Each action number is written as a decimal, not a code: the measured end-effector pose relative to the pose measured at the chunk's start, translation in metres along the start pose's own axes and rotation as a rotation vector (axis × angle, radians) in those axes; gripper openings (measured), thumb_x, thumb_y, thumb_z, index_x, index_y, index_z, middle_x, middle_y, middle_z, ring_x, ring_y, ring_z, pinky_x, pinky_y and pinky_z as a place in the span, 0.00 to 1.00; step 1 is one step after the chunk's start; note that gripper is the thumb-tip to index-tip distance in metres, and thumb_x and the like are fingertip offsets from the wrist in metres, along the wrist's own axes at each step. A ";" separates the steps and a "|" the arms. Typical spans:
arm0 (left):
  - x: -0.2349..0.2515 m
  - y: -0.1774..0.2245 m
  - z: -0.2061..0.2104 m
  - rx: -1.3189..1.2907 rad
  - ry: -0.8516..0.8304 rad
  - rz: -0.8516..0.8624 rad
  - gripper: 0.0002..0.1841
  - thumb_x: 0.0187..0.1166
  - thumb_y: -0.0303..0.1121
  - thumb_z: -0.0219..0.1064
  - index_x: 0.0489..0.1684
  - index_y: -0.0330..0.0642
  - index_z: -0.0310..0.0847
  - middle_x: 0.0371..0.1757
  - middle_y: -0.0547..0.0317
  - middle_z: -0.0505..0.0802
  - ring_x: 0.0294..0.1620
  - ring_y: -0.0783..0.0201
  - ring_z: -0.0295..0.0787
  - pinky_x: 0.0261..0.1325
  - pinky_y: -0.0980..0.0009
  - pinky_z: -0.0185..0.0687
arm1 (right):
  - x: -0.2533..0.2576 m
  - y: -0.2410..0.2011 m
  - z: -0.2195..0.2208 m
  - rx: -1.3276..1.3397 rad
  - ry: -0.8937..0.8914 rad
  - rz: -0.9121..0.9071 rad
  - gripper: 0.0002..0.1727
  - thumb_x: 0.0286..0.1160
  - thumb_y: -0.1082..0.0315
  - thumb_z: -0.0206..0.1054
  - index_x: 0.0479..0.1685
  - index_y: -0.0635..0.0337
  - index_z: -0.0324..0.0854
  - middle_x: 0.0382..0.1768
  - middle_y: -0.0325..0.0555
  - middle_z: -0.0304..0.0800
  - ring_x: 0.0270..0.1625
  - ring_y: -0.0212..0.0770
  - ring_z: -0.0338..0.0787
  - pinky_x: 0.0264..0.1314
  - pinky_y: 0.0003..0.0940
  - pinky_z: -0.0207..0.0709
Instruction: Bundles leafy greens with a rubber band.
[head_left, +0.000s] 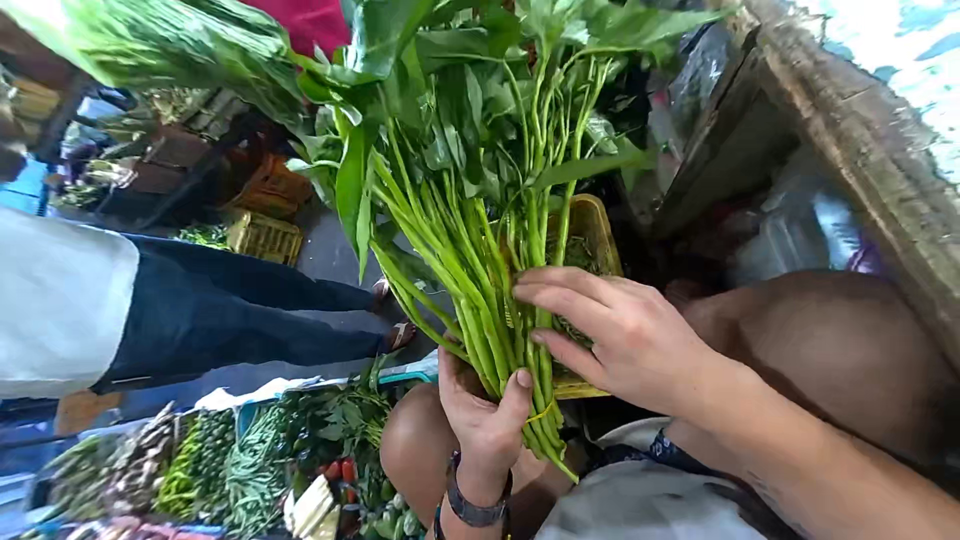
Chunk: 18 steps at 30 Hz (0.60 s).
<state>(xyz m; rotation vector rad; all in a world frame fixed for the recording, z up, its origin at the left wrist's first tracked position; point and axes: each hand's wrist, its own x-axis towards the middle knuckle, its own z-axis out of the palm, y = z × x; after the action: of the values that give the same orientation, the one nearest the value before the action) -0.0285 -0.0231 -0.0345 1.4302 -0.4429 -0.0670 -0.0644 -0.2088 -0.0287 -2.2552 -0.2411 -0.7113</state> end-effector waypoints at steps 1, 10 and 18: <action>0.000 0.000 0.000 -0.012 0.004 0.005 0.41 0.62 0.30 0.82 0.74 0.28 0.58 0.58 0.55 0.88 0.57 0.66 0.91 0.62 0.68 0.91 | 0.000 0.000 -0.001 -0.040 0.002 0.012 0.19 0.85 0.57 0.64 0.68 0.52 0.85 0.69 0.41 0.88 0.50 0.37 0.92 0.48 0.36 0.87; 0.000 -0.001 0.003 -0.024 -0.031 -0.016 0.42 0.64 0.31 0.82 0.74 0.28 0.57 0.58 0.55 0.88 0.56 0.67 0.91 0.61 0.69 0.90 | -0.003 -0.004 0.007 0.013 -0.002 0.030 0.12 0.87 0.57 0.63 0.46 0.46 0.94 0.58 0.48 0.88 0.43 0.40 0.89 0.44 0.37 0.85; -0.002 -0.003 0.008 0.099 -0.030 0.012 0.41 0.60 0.26 0.82 0.73 0.26 0.58 0.57 0.53 0.88 0.56 0.66 0.91 0.62 0.68 0.90 | -0.006 -0.019 0.016 0.186 0.025 0.262 0.14 0.76 0.59 0.61 0.23 0.50 0.85 0.61 0.45 0.82 0.37 0.29 0.83 0.31 0.28 0.79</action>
<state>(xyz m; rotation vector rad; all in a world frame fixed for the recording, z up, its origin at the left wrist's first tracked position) -0.0323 -0.0310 -0.0372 1.5256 -0.4849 -0.0579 -0.0700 -0.1840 -0.0291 -2.0506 0.0022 -0.5533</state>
